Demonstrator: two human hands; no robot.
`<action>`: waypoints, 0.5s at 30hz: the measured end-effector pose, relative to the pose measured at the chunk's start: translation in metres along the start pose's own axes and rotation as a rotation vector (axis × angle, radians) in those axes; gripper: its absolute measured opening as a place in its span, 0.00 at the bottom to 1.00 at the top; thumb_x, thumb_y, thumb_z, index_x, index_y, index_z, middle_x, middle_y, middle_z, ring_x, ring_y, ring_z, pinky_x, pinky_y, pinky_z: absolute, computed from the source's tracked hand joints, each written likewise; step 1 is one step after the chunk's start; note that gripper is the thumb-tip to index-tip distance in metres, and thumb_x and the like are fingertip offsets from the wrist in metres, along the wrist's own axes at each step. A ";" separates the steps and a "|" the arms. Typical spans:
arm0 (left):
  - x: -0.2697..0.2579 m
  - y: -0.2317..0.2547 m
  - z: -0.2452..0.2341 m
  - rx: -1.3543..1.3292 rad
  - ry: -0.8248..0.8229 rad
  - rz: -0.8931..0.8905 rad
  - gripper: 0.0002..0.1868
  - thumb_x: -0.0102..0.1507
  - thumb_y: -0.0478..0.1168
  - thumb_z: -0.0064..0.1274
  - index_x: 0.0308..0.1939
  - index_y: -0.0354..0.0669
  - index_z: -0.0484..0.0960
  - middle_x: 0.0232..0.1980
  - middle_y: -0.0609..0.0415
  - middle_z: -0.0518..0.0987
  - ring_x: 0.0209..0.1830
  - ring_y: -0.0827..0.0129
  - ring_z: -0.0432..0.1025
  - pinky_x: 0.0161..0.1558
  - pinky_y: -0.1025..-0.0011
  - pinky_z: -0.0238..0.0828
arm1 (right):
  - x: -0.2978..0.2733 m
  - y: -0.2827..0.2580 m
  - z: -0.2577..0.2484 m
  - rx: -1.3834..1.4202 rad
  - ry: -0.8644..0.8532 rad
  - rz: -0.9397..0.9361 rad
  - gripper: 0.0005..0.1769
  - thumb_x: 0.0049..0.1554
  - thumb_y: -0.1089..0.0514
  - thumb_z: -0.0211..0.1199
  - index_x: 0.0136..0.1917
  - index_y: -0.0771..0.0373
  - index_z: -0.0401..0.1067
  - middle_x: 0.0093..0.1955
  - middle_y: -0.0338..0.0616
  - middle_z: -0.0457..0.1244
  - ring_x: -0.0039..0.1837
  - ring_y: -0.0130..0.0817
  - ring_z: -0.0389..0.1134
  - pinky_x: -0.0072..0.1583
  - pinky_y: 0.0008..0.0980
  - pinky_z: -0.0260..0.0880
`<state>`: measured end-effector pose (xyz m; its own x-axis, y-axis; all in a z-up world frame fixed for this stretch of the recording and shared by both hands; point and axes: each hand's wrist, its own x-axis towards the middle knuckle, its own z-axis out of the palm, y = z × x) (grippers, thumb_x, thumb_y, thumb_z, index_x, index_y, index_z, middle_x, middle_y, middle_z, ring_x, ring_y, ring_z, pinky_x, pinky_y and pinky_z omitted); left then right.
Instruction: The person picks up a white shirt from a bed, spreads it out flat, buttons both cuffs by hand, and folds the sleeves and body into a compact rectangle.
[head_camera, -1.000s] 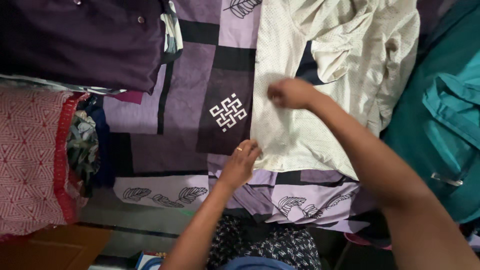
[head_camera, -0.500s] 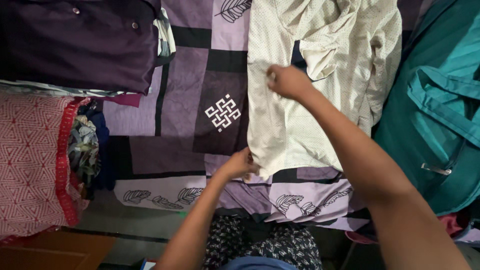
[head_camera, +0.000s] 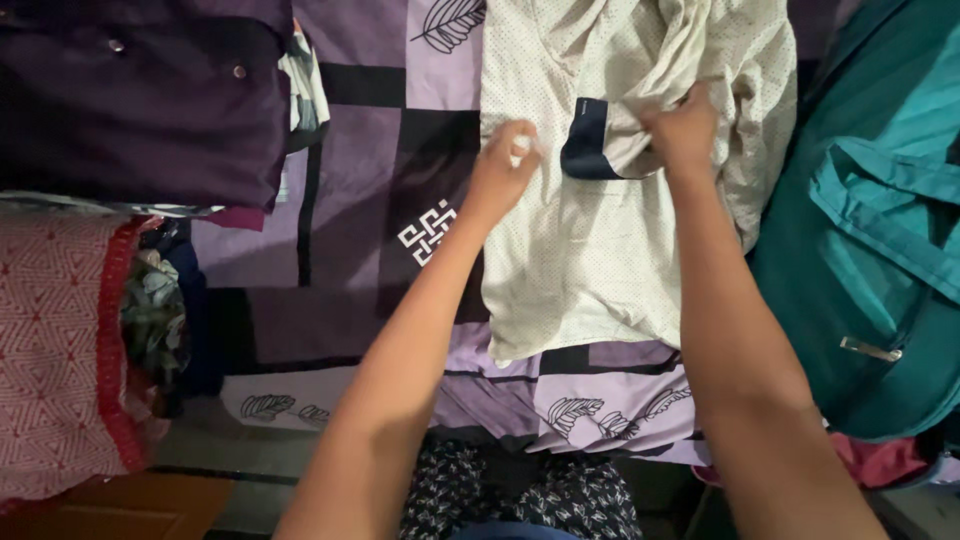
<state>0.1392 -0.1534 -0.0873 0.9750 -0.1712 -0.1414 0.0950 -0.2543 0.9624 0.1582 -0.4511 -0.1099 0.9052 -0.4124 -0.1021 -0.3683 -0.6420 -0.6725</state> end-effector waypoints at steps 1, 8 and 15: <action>0.013 -0.001 0.003 0.031 0.000 -0.023 0.19 0.62 0.41 0.58 0.55 0.44 0.75 0.51 0.45 0.82 0.40 0.54 0.81 0.44 0.62 0.77 | 0.001 -0.001 -0.008 -0.038 0.060 -0.076 0.19 0.52 0.59 0.73 0.52 0.72 0.72 0.43 0.54 0.70 0.45 0.45 0.73 0.50 0.40 0.73; 0.076 0.023 -0.014 0.290 -0.320 -0.478 0.25 0.68 0.46 0.47 0.70 0.56 0.68 0.41 0.44 0.84 0.36 0.53 0.82 0.41 0.58 0.80 | -0.016 -0.124 -0.108 0.152 0.028 -0.251 0.04 0.64 0.70 0.58 0.53 0.72 0.72 0.40 0.51 0.65 0.40 0.29 0.64 0.45 0.33 0.64; 0.156 -0.042 -0.010 -0.500 -0.298 -0.449 0.30 0.68 0.57 0.46 0.60 0.34 0.81 0.53 0.40 0.82 0.47 0.55 0.77 0.50 0.53 0.77 | -0.145 -0.223 -0.105 -0.341 -1.020 -0.378 0.25 0.56 0.52 0.63 0.67 0.47 0.73 0.46 0.50 0.71 0.47 0.49 0.73 0.51 0.47 0.72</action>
<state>0.2896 -0.1602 -0.1473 0.7313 -0.4226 -0.5353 0.6220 0.0914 0.7776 0.0865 -0.3158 0.1321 0.6632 0.4626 -0.5884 0.0677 -0.8200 -0.5684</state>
